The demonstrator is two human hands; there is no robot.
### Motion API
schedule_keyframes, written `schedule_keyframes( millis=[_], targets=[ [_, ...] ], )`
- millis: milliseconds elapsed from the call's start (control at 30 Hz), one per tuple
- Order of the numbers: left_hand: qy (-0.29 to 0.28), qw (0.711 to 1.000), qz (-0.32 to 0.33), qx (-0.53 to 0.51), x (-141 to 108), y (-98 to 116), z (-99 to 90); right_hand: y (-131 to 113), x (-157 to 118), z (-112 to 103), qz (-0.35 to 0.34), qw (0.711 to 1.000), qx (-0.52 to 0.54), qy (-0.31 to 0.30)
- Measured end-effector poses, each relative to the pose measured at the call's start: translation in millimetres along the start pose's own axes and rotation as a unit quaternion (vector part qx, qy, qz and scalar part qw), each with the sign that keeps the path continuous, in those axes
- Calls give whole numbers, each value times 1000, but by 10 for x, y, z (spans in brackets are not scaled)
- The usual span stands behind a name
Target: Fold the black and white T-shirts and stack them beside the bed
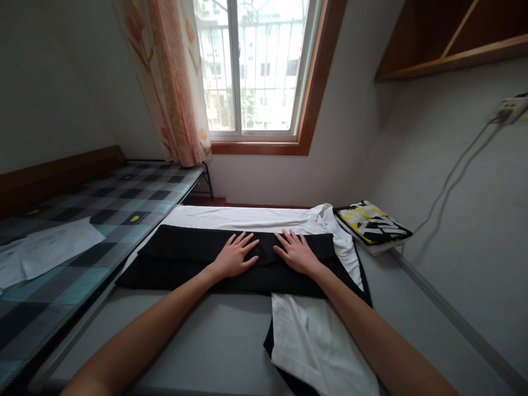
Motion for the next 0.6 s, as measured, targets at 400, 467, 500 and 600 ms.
schedule_keyframes(
  millis=[400,467,500,600],
  targets=[
    [-13,1000,-9,-12,-1,-10,6,842,-389,-105,64,997,3,31],
    [-7,1000,-7,-14,-2,-7,-7,874,-424,-220,26,996,61,51],
    [-2,1000,-4,-16,0,2,-23,891,-447,-306,10,993,95,65],
    [29,999,15,-29,14,80,-127,1032,-542,-592,27,980,173,98]
  ],
)
Point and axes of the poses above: each hand's wrist, its own x-axis towards the middle knuckle, its own z-axis out of the palm, y = z × x, the point moved 8 cm from there along x, towards the middle knuckle, and after that the axes turned 1 degree about y, right-handed, at the moved point
